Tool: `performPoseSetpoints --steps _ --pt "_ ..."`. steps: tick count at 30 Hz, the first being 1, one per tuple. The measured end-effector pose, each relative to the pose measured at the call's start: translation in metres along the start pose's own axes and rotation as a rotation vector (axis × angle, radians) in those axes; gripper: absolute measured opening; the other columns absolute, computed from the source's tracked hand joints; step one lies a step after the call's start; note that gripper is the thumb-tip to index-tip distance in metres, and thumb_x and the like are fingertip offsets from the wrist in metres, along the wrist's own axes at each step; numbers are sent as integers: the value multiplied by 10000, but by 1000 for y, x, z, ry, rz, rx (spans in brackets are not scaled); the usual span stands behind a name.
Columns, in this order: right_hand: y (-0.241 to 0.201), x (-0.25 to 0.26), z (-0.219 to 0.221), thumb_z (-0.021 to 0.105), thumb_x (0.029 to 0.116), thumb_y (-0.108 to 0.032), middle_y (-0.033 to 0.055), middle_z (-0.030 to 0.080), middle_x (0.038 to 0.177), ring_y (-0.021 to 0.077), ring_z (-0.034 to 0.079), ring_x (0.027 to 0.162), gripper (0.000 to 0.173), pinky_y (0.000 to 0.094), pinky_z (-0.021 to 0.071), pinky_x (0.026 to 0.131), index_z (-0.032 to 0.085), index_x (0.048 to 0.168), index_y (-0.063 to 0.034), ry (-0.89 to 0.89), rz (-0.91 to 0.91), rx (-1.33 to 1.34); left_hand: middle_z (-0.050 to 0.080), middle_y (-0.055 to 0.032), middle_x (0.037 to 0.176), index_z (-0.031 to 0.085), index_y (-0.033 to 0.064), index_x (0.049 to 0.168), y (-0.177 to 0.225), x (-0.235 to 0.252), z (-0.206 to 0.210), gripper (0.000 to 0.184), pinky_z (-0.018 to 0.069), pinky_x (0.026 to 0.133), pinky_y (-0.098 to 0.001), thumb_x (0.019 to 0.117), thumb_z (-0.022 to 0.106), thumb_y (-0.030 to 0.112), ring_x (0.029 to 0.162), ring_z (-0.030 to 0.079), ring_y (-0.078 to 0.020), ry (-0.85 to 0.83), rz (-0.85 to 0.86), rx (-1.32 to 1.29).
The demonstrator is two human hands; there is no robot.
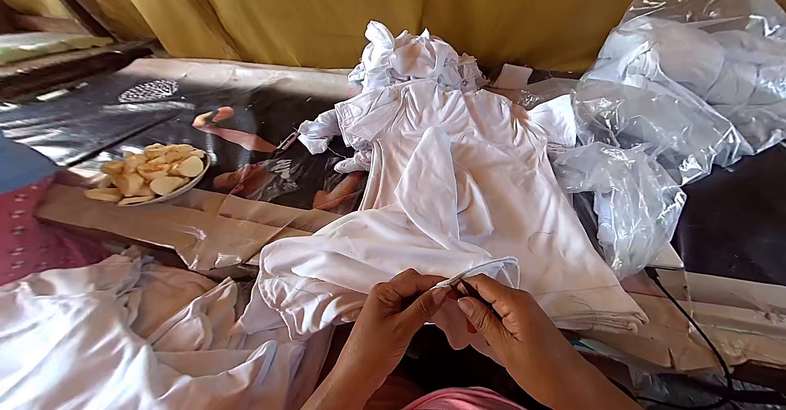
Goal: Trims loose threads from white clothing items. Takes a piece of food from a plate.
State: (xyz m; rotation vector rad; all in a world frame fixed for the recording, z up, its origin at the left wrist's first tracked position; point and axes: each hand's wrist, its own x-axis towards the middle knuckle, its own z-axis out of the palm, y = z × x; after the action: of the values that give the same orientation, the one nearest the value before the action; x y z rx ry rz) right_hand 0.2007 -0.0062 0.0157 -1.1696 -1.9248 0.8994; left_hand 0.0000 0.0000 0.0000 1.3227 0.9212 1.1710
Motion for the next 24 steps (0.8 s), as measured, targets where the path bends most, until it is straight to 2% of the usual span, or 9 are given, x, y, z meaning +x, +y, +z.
performPoseSetpoints --steps 9,14,18,20,22,24 --pt "1 0 0 483 1069 -334 -23 633 776 5 583 660 323 164 489 603 695 1059 -91 24 3 22 682 42 885 796 96 1021 -4 -1 2 197 534 729 -155 953 704 256 809 636 -23 3 36 50" --pt "6 1 4 593 1019 -380 -29 635 770 -18 580 664 315 152 484 591 669 1012 -74 43 -36 90 673 41 877 798 97 1017 -6 -2 2 208 537 719 -155 962 702 274 800 632 -23 -11 60 50" --pt "4 1 3 475 1087 -286 -43 533 692 -44 471 576 313 111 396 535 660 980 -56 32 -82 160 672 54 887 804 117 1016 -7 -3 2 207 522 722 -141 954 708 289 815 623 -10 -19 69 55" --pt "5 1 -1 468 1089 -262 -66 495 660 -55 443 537 307 109 380 493 673 983 -60 82 -96 235 676 52 892 796 105 1020 -7 -5 1 205 532 729 -148 962 697 276 817 631 -12 -9 64 49" --pt "10 1 -12 562 1045 -305 -102 497 661 -76 454 526 218 102 393 459 638 952 -123 195 -84 238 707 42 889 760 86 1002 -7 -8 -3 156 558 728 -171 972 672 211 798 661 -21 27 48 40" --pt "21 0 -28 687 950 -317 -106 559 707 -62 483 533 154 111 409 454 644 966 -170 316 -30 161 700 54 846 727 83 982 -12 -12 -12 120 540 668 -153 958 639 161 737 645 1 93 60 138"
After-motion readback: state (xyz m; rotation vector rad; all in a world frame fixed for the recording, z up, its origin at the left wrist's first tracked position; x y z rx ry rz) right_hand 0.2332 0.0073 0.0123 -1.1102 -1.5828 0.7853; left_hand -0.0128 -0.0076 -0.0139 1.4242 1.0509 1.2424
